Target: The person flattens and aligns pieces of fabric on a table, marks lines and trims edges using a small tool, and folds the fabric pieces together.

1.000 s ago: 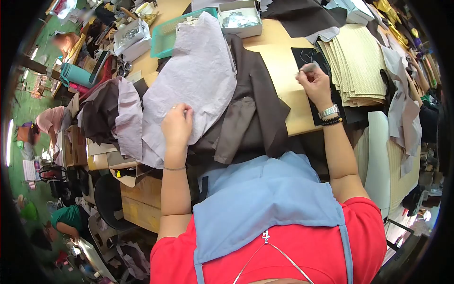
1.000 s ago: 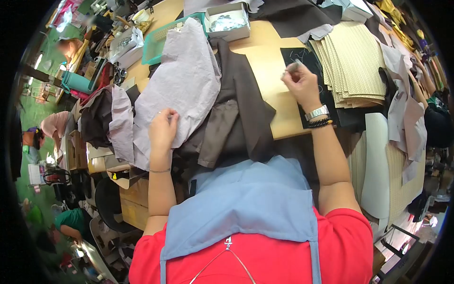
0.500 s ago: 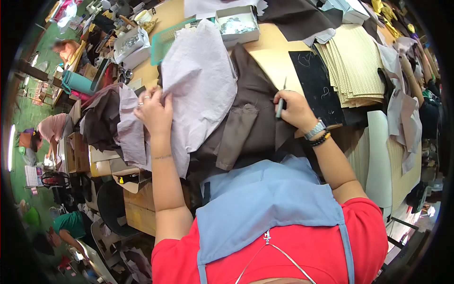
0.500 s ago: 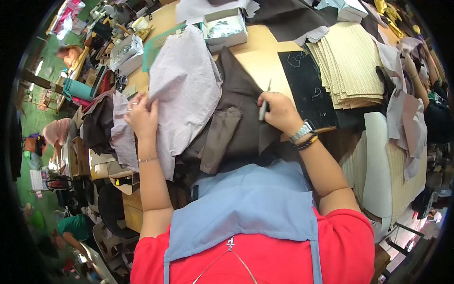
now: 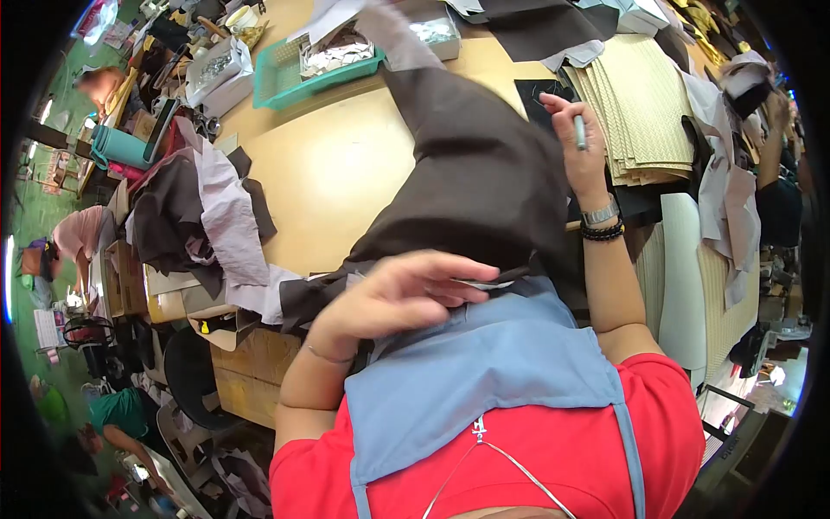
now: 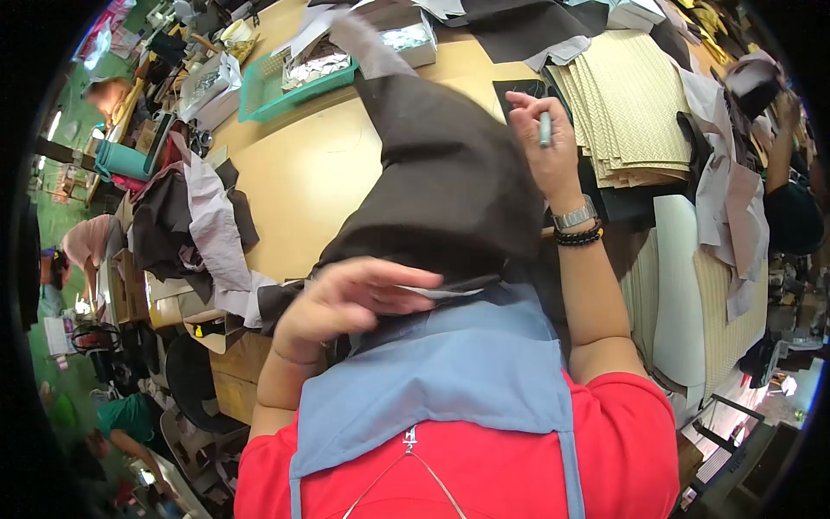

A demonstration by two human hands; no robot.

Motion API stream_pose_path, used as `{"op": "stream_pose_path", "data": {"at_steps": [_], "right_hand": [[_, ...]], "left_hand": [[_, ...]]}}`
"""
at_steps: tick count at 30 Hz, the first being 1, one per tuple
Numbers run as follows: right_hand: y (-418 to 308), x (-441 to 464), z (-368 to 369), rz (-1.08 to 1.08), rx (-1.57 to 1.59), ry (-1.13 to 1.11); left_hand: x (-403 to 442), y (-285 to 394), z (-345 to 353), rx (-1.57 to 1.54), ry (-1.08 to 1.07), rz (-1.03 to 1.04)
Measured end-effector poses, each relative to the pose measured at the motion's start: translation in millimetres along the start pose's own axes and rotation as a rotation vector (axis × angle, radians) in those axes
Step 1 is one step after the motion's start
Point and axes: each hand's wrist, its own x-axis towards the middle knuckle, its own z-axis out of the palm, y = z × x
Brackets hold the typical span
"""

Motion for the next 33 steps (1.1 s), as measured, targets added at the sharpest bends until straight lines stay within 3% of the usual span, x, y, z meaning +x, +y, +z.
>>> {"op": "stream_pose_path", "data": {"at_steps": [2, 3, 4, 6, 7, 10, 13, 15, 16, 17, 20, 24, 25, 26, 27, 28, 30, 33], "right_hand": [[-1.6, -2.1, 9.8, -0.093, -0.135, -0.082], [-4.5, -3.3, 12.5, -0.040, -0.289, -0.124], [-2.4, -4.4, 18.3, -0.129, -0.436, -0.139], [-8.3, -8.5, 23.2, -0.060, -0.755, -0.254], [-10.2, -9.1, 24.3, 0.034, -0.856, -0.329], [8.3, -19.8, 18.8, 0.170, -0.758, -0.294], [18.5, -23.9, 5.6, 0.122, -0.551, -0.173], [17.0, -19.2, -2.2, 0.164, -0.406, -0.118], [16.7, -17.8, -5.1, 0.161, -0.367, -0.106], [19.4, -17.3, -7.3, 0.150, -0.354, -0.106], [20.4, -17.0, -4.0, 0.151, -0.356, -0.134], [27.3, -22.4, 12.1, -0.016, -0.558, -0.209], [27.1, -22.8, 18.8, -0.025, -0.562, -0.210], [29.0, -21.7, 23.0, -0.077, -0.623, -0.229], [31.9, -20.3, 26.4, -0.132, -0.685, -0.247], [32.9, -19.6, 28.6, -0.186, -0.747, -0.262], [25.8, -21.7, 29.3, -0.020, -0.716, -0.337], [-2.3, -44.8, 32.0, 0.041, -0.578, -0.415]], "left_hand": [[-5.5, 2.6, -13.9, -0.014, 0.162, 0.262], [-0.9, 10.7, -16.8, 0.503, 0.456, 0.266], [5.1, 8.5, -21.7, 0.872, 0.531, 0.270], [21.3, -13.1, -38.7, 1.619, 0.653, 0.267], [24.1, -27.8, -46.4, 1.728, 0.578, 0.214], [24.3, -50.3, -69.3, 1.689, 0.555, 0.303], [21.2, -42.2, -79.2, 0.909, 0.739, 0.312], [3.4, -41.0, -140.5, 0.208, 1.079, 0.226], [-6.1, -28.2, -169.8, -0.071, 1.030, 0.333], [-4.2, 2.5, -151.1, -0.445, 1.018, 0.404], [-25.3, 8.2, -172.1, -0.447, 1.404, 0.677], [-5.7, -1.7, -92.6, 0.962, 1.213, 0.997], [-7.2, 4.6, -65.3, 1.546, 0.975, 0.764], [3.9, 5.8, -57.1, 1.526, 0.664, 0.634], [15.3, -9.7, -48.4, 1.808, 0.581, 0.426], [27.3, -22.1, -46.6, 1.764, 0.552, 0.296], [41.2, -45.1, -65.7, 1.686, 0.750, 0.167], [53.6, -37.5, -82.9, 1.560, 0.948, 0.134]]}}
